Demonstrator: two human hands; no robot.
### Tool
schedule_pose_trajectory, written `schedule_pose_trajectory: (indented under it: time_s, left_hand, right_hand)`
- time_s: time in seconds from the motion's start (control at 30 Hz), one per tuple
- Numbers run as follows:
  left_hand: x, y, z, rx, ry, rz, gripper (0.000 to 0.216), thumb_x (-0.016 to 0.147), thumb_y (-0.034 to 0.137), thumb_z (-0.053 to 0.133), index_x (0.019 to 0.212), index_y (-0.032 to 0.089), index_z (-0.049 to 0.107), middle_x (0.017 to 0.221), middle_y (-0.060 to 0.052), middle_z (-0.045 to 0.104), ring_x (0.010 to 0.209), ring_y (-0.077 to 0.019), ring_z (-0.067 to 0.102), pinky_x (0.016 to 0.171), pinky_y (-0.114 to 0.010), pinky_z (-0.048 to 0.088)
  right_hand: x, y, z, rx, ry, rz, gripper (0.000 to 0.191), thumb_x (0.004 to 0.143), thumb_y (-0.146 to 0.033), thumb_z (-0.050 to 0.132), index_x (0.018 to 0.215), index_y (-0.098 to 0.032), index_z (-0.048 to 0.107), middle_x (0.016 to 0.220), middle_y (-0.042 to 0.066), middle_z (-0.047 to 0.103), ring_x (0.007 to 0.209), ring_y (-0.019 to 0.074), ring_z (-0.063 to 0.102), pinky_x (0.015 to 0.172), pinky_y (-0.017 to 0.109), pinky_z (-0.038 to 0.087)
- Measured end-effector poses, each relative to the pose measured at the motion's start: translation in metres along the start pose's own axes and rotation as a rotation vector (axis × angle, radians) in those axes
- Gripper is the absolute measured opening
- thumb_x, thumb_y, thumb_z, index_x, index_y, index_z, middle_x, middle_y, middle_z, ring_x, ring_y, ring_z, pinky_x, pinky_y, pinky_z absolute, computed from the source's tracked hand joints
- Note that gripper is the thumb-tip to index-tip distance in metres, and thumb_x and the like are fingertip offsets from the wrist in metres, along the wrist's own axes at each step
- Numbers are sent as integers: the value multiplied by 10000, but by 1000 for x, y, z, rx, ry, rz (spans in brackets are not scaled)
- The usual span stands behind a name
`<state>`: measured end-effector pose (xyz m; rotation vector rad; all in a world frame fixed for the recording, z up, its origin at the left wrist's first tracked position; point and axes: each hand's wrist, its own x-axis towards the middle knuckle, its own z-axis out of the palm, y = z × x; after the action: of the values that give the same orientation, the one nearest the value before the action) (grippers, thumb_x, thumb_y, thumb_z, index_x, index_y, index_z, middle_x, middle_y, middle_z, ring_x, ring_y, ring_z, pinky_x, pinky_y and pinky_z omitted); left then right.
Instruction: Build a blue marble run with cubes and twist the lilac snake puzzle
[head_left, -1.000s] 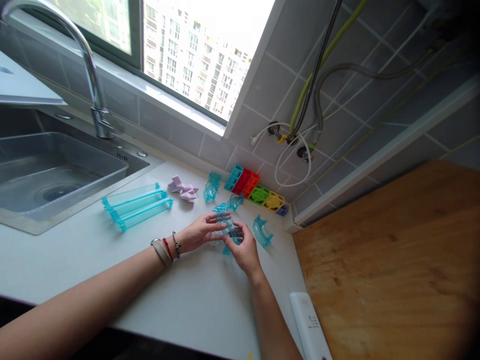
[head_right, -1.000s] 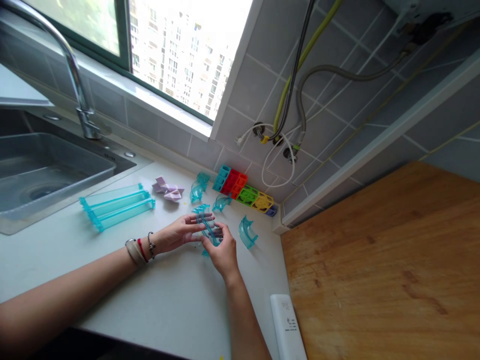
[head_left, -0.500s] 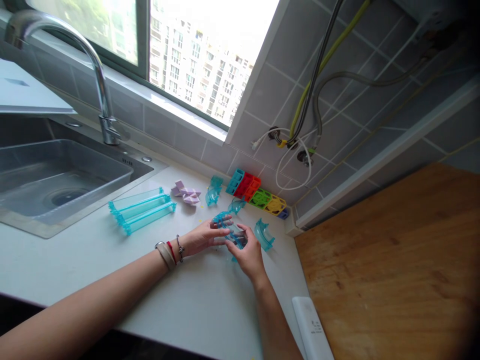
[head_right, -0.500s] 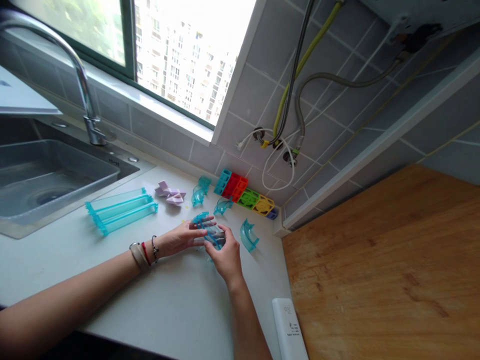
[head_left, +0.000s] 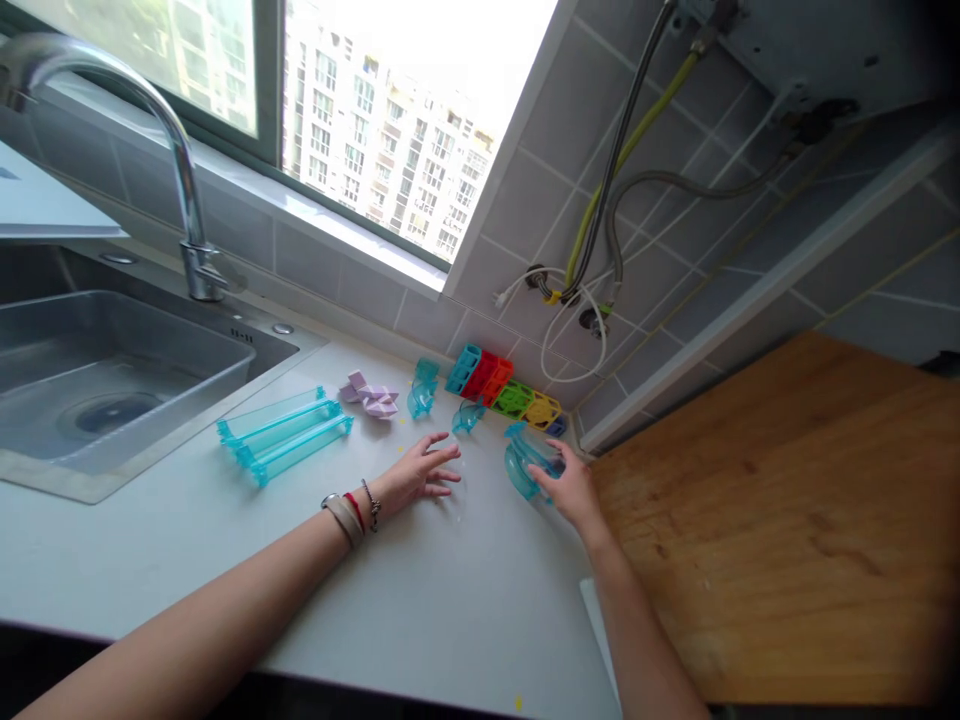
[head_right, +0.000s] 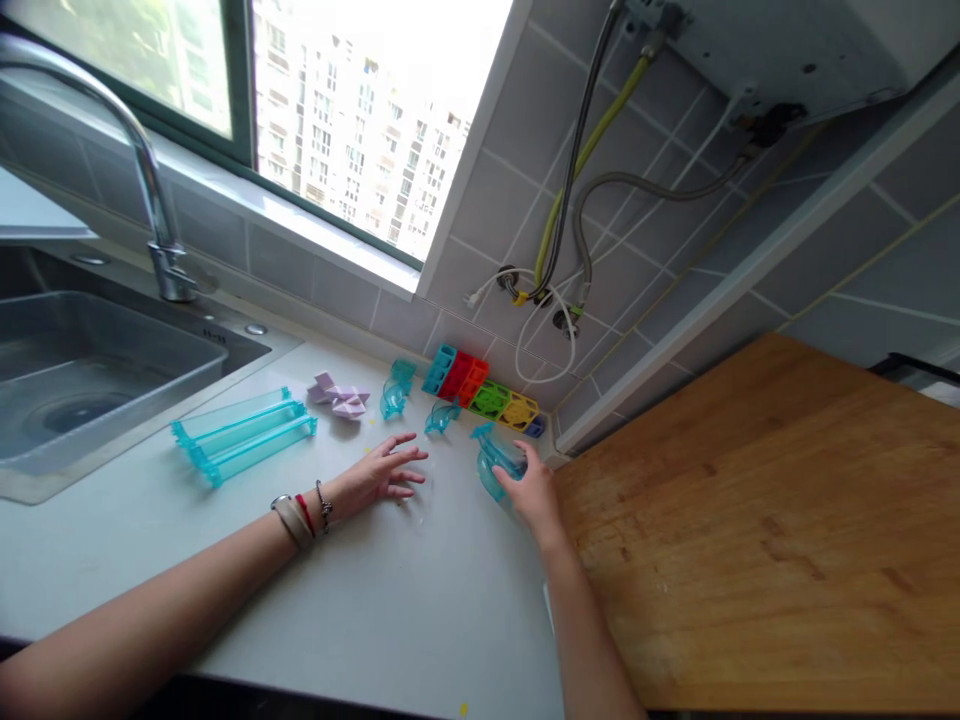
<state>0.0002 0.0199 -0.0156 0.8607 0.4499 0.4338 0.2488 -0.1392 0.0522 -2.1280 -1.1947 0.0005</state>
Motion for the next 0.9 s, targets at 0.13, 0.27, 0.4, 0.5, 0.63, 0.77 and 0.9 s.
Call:
schedule_pose_trajectory:
  time_s: [0.13,0.27,0.4,0.5,0.63,0.77,0.9]
  left_hand:
    - [-2,3,0,5,-37,-19,731,785,565,783,1349,230,460,1372,-187,592,814,-168,731,639,-260,606]
    - [-1,2,-1,25,-25,-2,712,788,593,765,1327,233,470,1328,-167,623,797,-157,724,617,-243,592]
    - [1,0,-3,41,-39,-1,661,800,591,753,1291,229,498,1291,-150,640,787,-148,717,612,-234,588]
    - [4,-1,-4,50,-52,-13,618,798,578,761,1243,212,538,1249,-144,655,784,-150,713,613,-234,589]
    - [7,-3,-6,43,-50,-24,579,821,578,735,1224,200,562,1198,-138,676,781,-163,711,612,-244,590]
    - [9,-3,-6,4,-4,-52,562,889,628,614,1224,179,562,1145,-140,690,742,-172,702,601,-269,592]
    - [10,-2,-5,-29,21,-78,554,926,644,537,1201,165,573,1074,-125,699,721,-179,699,597,-283,588]
  right_hand:
    - [14,47,-13,-211,21,93,550,755,-389,723,1235,-125,667,1098,172,749,988,303,696,854,393,521]
    - [8,80,-15,-308,28,182,464,770,-336,705,1184,-127,697,1049,200,760,990,340,710,824,399,516]
    - [1,97,-12,-392,20,252,468,760,-333,724,1187,-142,705,1066,212,761,1007,344,715,802,371,506]
    - [0,103,-10,-441,4,279,505,748,-367,740,1211,-168,696,1099,192,760,1020,333,714,793,350,503]
    - [-1,105,-9,-487,-17,281,548,749,-395,745,1249,-183,672,1121,162,757,1025,325,711,800,340,503]
    - [-3,94,-10,-528,30,246,670,773,-453,730,1341,-121,602,1205,219,704,1113,368,661,858,389,493]
    - [-5,68,-2,-490,114,10,579,899,-494,582,1347,-127,585,1291,209,641,1223,354,562,1002,447,433]
